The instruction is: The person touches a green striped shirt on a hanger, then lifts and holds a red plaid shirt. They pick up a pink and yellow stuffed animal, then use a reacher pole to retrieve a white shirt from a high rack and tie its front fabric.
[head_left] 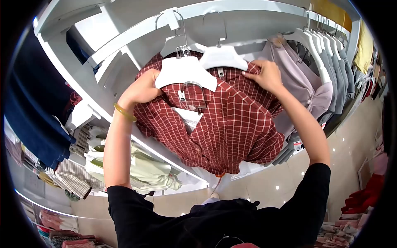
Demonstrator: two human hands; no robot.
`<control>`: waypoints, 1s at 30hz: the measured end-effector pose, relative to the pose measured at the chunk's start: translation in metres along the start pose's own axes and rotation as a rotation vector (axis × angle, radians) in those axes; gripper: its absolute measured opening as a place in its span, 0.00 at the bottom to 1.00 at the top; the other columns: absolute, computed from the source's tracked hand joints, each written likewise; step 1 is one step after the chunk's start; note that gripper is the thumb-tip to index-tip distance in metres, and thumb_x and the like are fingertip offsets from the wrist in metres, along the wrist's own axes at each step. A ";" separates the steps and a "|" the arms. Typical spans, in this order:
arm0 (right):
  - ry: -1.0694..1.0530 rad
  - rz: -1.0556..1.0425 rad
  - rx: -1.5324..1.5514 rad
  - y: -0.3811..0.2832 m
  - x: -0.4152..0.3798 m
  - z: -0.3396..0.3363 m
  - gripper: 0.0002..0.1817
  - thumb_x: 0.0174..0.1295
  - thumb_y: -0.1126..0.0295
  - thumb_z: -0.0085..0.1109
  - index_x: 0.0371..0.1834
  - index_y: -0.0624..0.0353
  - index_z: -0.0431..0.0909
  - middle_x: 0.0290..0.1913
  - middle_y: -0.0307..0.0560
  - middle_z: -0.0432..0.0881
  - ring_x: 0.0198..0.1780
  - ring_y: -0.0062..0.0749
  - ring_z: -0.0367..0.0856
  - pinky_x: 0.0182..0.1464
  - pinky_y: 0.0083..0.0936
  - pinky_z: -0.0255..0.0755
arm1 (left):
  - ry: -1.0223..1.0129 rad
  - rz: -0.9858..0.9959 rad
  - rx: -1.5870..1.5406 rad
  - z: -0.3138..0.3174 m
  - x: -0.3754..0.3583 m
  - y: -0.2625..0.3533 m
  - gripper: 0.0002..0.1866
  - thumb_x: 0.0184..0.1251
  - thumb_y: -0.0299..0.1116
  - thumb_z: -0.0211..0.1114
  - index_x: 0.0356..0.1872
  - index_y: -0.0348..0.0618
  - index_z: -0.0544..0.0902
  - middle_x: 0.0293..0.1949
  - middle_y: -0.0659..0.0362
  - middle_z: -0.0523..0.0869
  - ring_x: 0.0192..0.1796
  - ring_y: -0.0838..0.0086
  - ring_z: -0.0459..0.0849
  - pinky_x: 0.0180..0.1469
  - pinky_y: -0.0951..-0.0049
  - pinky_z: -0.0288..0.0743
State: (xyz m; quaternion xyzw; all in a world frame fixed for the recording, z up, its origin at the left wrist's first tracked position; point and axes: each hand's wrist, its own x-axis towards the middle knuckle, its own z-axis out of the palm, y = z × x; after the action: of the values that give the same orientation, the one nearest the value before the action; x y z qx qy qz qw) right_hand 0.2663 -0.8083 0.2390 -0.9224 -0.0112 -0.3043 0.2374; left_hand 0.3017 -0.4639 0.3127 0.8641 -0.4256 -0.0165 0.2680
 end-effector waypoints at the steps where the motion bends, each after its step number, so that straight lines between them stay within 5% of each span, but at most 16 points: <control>1: -0.065 0.028 0.006 0.001 0.001 0.008 0.19 0.42 0.51 0.69 0.36 0.46 0.84 0.26 0.46 0.83 0.32 0.42 0.82 0.38 0.37 0.73 | -0.024 -0.015 0.008 -0.001 0.000 -0.002 0.14 0.38 0.13 0.50 0.31 0.29 0.77 0.27 0.55 0.82 0.33 0.81 0.74 0.41 0.76 0.71; 8: -0.079 0.017 0.061 -0.023 0.032 0.031 0.22 0.41 0.53 0.71 0.39 0.51 0.83 0.28 0.49 0.83 0.30 0.41 0.82 0.36 0.33 0.74 | 0.043 -0.064 -0.022 0.005 -0.004 0.016 0.18 0.36 0.12 0.46 0.32 0.29 0.77 0.26 0.55 0.81 0.33 0.81 0.74 0.41 0.77 0.70; 11: 0.018 0.039 0.112 -0.036 0.053 0.015 0.20 0.43 0.51 0.70 0.37 0.50 0.84 0.21 0.43 0.82 0.25 0.28 0.80 0.32 0.27 0.72 | 0.033 -0.104 -0.021 0.003 -0.006 0.017 0.20 0.35 0.11 0.45 0.33 0.28 0.78 0.27 0.52 0.83 0.34 0.80 0.75 0.41 0.77 0.71; 13: 0.027 -0.007 0.066 -0.041 0.071 0.008 0.25 0.41 0.44 0.69 0.40 0.47 0.84 0.25 0.45 0.83 0.31 0.36 0.83 0.38 0.35 0.75 | 0.048 -0.105 -0.010 0.004 -0.005 0.020 0.19 0.35 0.11 0.45 0.33 0.28 0.78 0.27 0.50 0.83 0.34 0.79 0.76 0.41 0.76 0.71; 21: -0.143 -0.194 0.020 -0.064 0.092 0.034 0.27 0.39 0.43 0.69 0.41 0.46 0.83 0.34 0.43 0.84 0.39 0.38 0.82 0.45 0.35 0.75 | 0.120 -0.091 -0.077 0.014 -0.002 0.010 0.20 0.36 0.12 0.45 0.34 0.29 0.78 0.27 0.48 0.83 0.33 0.77 0.77 0.40 0.75 0.71; 22: -0.146 -0.247 0.047 -0.070 0.085 0.036 0.19 0.41 0.55 0.71 0.36 0.52 0.84 0.30 0.47 0.84 0.31 0.36 0.82 0.37 0.31 0.73 | 0.113 -0.153 -0.035 0.013 -0.002 0.012 0.20 0.36 0.12 0.46 0.35 0.29 0.78 0.27 0.46 0.82 0.32 0.73 0.78 0.40 0.75 0.71; 23: -0.076 -0.264 0.064 -0.063 0.086 0.052 0.19 0.41 0.57 0.72 0.36 0.52 0.84 0.30 0.47 0.84 0.31 0.37 0.82 0.37 0.31 0.73 | 0.115 -0.152 -0.033 0.012 -0.001 0.012 0.20 0.36 0.12 0.46 0.35 0.29 0.78 0.27 0.46 0.82 0.32 0.73 0.78 0.40 0.75 0.71; 26: -0.169 -0.238 0.137 -0.058 0.085 0.051 0.19 0.40 0.58 0.72 0.36 0.54 0.84 0.30 0.49 0.83 0.31 0.39 0.82 0.37 0.33 0.73 | 0.160 -0.088 0.015 0.013 -0.001 0.007 0.18 0.37 0.15 0.48 0.33 0.30 0.79 0.27 0.42 0.81 0.33 0.64 0.81 0.41 0.71 0.71; 30: -0.268 -0.283 -0.021 -0.056 0.099 0.043 0.24 0.40 0.57 0.73 0.39 0.61 0.82 0.31 0.55 0.83 0.34 0.42 0.82 0.41 0.33 0.74 | 0.274 -0.263 0.281 0.017 0.004 0.014 0.14 0.39 0.20 0.50 0.29 0.30 0.80 0.28 0.38 0.80 0.37 0.50 0.80 0.43 0.61 0.73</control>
State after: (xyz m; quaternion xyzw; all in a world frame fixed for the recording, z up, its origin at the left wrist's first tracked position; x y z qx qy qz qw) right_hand 0.3616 -0.7513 0.2889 -0.9464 -0.1692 -0.2091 0.1791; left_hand 0.2897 -0.4809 0.3054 0.9351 -0.2673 0.1257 0.1957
